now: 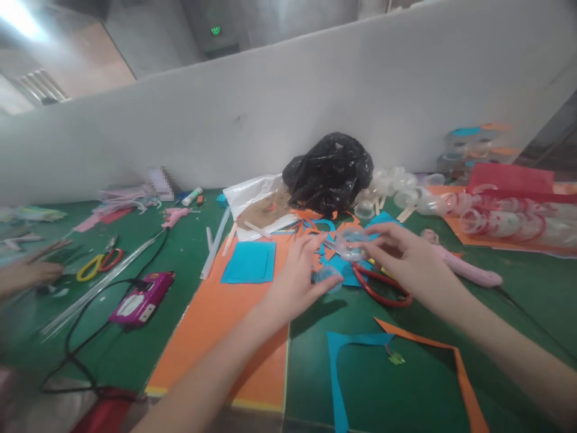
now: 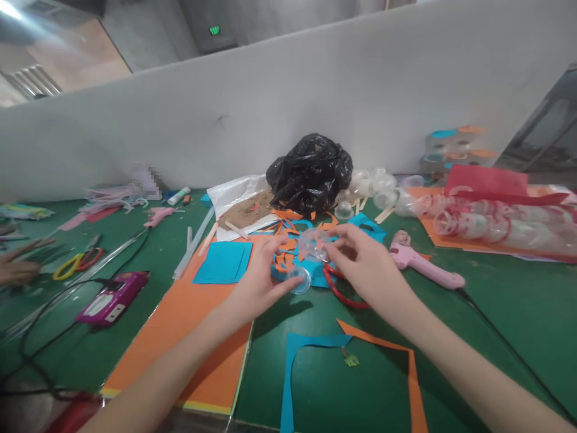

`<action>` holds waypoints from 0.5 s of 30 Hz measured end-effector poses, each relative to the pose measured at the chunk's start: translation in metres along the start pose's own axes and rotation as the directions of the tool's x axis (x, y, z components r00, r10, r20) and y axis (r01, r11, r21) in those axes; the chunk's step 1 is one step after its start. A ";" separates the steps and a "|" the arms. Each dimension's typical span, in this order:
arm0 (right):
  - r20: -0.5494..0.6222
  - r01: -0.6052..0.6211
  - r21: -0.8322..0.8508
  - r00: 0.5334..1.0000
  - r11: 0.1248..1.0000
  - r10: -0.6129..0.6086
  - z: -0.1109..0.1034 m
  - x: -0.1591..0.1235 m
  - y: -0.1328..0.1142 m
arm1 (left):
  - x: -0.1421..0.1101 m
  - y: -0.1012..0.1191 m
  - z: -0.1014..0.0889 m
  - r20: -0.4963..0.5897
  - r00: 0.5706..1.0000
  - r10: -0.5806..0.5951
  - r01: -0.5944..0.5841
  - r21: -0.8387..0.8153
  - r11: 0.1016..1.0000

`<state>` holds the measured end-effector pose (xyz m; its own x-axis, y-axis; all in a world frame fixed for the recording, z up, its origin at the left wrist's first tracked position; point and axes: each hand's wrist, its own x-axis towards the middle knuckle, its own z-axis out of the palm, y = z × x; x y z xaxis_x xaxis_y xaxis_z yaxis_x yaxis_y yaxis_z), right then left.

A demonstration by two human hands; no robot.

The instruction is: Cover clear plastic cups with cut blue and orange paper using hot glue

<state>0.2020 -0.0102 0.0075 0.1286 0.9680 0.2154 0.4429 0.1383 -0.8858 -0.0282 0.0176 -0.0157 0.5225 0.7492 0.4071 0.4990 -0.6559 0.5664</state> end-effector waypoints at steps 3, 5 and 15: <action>0.119 -0.015 0.095 0.993 0.995 0.003 0.015 -0.007 0.003 | 0.000 0.004 0.002 0.009 0.999 0.039 -0.039 0.062 0.997; 0.195 -0.028 0.127 0.981 0.992 0.003 0.021 -0.009 0.003 | 0.001 0.008 0.001 0.014 0.999 0.043 -0.044 0.074 0.996; -0.098 0.056 -0.697 0.980 0.715 -0.173 -0.036 -0.007 0.015 | 0.000 0.006 -0.007 -0.097 0.989 -0.108 0.099 -0.092 0.991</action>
<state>0.2397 -0.0223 0.0080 0.1368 0.9042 0.4045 0.9424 0.0070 -0.3343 -0.0304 0.0141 -0.0074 0.3958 0.8213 0.4110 0.4829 -0.5668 0.6675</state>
